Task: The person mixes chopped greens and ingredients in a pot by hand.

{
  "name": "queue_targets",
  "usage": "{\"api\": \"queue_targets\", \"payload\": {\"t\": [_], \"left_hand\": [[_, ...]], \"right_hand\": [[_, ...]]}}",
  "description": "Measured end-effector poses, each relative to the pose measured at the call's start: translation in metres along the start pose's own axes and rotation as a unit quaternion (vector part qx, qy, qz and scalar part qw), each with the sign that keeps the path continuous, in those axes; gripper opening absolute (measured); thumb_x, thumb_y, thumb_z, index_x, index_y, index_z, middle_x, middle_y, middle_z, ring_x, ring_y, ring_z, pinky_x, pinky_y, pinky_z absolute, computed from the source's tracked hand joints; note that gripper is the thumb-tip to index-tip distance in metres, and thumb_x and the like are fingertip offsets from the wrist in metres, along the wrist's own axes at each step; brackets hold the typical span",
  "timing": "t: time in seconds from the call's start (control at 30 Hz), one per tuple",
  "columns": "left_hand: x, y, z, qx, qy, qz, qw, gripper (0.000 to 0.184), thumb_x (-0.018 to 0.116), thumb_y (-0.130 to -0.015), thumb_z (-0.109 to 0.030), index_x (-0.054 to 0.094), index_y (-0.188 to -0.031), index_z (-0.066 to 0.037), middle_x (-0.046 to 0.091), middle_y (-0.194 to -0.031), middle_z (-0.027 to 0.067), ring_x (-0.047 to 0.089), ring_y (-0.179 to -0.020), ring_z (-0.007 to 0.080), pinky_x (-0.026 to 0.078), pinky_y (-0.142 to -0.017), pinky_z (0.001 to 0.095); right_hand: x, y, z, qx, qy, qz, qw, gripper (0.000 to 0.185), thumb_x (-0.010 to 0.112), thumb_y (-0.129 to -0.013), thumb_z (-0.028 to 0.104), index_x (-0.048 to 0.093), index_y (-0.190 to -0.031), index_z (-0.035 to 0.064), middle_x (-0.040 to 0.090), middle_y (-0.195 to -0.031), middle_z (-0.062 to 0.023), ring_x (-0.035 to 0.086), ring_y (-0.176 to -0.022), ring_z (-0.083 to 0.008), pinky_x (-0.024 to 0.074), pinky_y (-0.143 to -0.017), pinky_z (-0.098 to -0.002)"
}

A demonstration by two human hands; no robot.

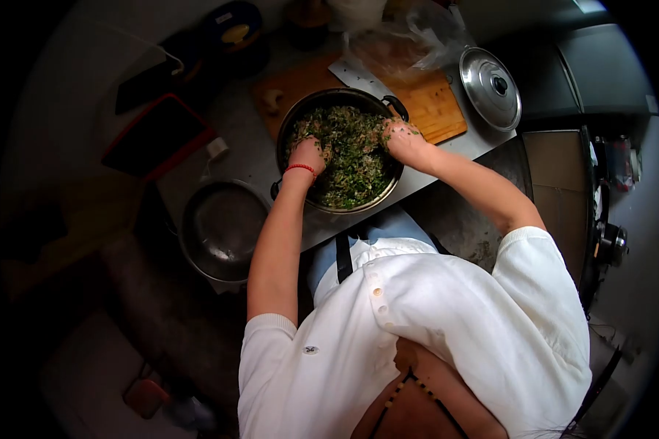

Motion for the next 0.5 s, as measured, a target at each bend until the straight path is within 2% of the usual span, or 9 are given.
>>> {"api": "queue_targets", "payload": {"t": [0.03,0.13,0.27,0.3,0.33,0.4,0.43,0.47,0.5], "left_hand": [[-0.002,0.000,0.001,-0.011,0.000,0.003,1.000,0.024,0.044,-0.071,0.000,0.050,-0.094,0.004,0.052,-0.091,0.0210,0.052,-0.080,0.0322,0.045,-0.069,0.0366],[0.005,-0.007,0.005,0.013,-0.007,-0.001,1.000,0.022,0.044,-0.071,-0.001,0.051,-0.091,0.005,0.053,-0.090,0.0207,0.052,-0.079,0.0319,0.045,-0.069,0.0361],[-0.013,0.012,-0.005,0.042,0.045,-0.004,0.998,0.018,0.044,-0.072,-0.001,0.053,-0.086,0.005,0.054,-0.088,0.0200,0.052,-0.078,0.0316,0.044,-0.066,0.0356],[-0.019,0.021,-0.006,0.046,0.079,-0.014,0.996,0.018,0.043,-0.072,-0.001,0.053,-0.085,0.005,0.054,-0.086,0.0195,0.052,-0.076,0.0311,0.044,-0.065,0.0352],[-0.027,0.023,-0.006,0.051,0.112,-0.025,0.992,0.017,0.043,-0.072,0.000,0.054,-0.085,0.004,0.054,-0.085,0.0190,0.052,-0.074,0.0307,0.043,-0.063,0.0348],[-0.007,0.019,0.015,-0.002,0.154,-0.011,0.988,0.016,0.042,-0.076,-0.005,0.054,-0.082,0.004,0.054,-0.076,0.0173,0.051,-0.068,0.0282,0.042,-0.060,0.0334],[-0.008,0.025,0.020,-0.004,0.262,-0.051,0.964,0.019,0.038,-0.081,-0.009,0.051,-0.088,0.004,0.053,-0.079,0.0140,0.047,-0.062,0.0220,0.041,-0.058,0.0267],[0.017,0.015,0.017,0.026,0.594,0.056,0.802,0.022,0.035,-0.082,-0.009,0.046,-0.096,0.004,0.052,-0.079,0.0111,0.046,-0.063,0.0180,0.040,-0.059,0.0247],[0.039,0.000,0.018,0.051,0.838,0.154,0.521,0.026,0.033,-0.083,-0.010,0.041,-0.104,0.004,0.050,-0.079,0.0083,0.045,-0.065,0.0140,0.038,-0.059,0.0227]], "right_hand": [[-0.009,0.011,0.010,-0.036,-0.038,-0.037,0.998,0.014,0.051,-0.058,0.008,0.059,-0.067,0.0016,0.055,-0.071,-0.0120,0.054,-0.070,-0.0264,0.0446,-0.062,-0.0349],[0.036,0.022,0.030,0.013,-0.019,0.178,0.984,0.013,0.053,-0.058,0.010,0.060,-0.066,0.0023,0.056,-0.069,-0.0122,0.055,-0.070,-0.0265,0.0445,-0.061,-0.0359],[0.062,0.031,0.038,0.151,-0.110,0.247,0.951,0.012,0.052,-0.061,0.009,0.057,-0.063,-0.0011,0.055,-0.066,-0.0157,0.054,-0.063,-0.0248,0.0427,-0.056,-0.0345],[0.040,0.029,0.030,0.195,-0.172,0.167,0.951,0.011,0.051,-0.064,0.007,0.054,-0.063,-0.0035,0.054,-0.066,-0.0159,0.054,-0.062,-0.0240,0.0413,-0.053,-0.0334],[0.040,0.024,0.025,0.161,-0.197,0.121,0.959,0.010,0.050,-0.064,0.006,0.053,-0.063,-0.0041,0.054,-0.066,-0.0154,0.053,-0.061,-0.0239,0.0409,-0.053,-0.0328],[0.044,0.020,0.016,0.098,-0.252,0.028,0.962,0.010,0.049,-0.065,0.004,0.052,-0.063,-0.0052,0.054,-0.065,-0.0144,0.052,-0.060,-0.0235,0.0401,-0.053,-0.0314],[0.063,0.026,0.002,0.186,-0.396,0.067,0.897,0.011,0.049,-0.070,0.005,0.050,-0.065,-0.0046,0.054,-0.066,-0.0111,0.050,-0.061,-0.0200,0.0387,-0.056,-0.0278],[0.081,0.039,-0.014,0.322,-0.617,0.007,0.718,0.015,0.046,-0.078,0.010,0.052,-0.070,-0.0014,0.055,-0.080,-0.0106,0.048,-0.071,-0.0175,0.0375,-0.067,-0.0261],[0.098,0.040,-0.022,0.414,-0.673,-0.036,0.612,0.016,0.043,-0.080,0.012,0.053,-0.079,-0.0002,0.054,-0.084,-0.0098,0.047,-0.077,-0.0173,0.0362,-0.071,-0.0272]]}}
Point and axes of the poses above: each hand's wrist, its own y-axis away from the middle knuckle, its own x-axis out of the palm, z = x × y, the point moved 10 cm from there along -y, towards the middle knuckle
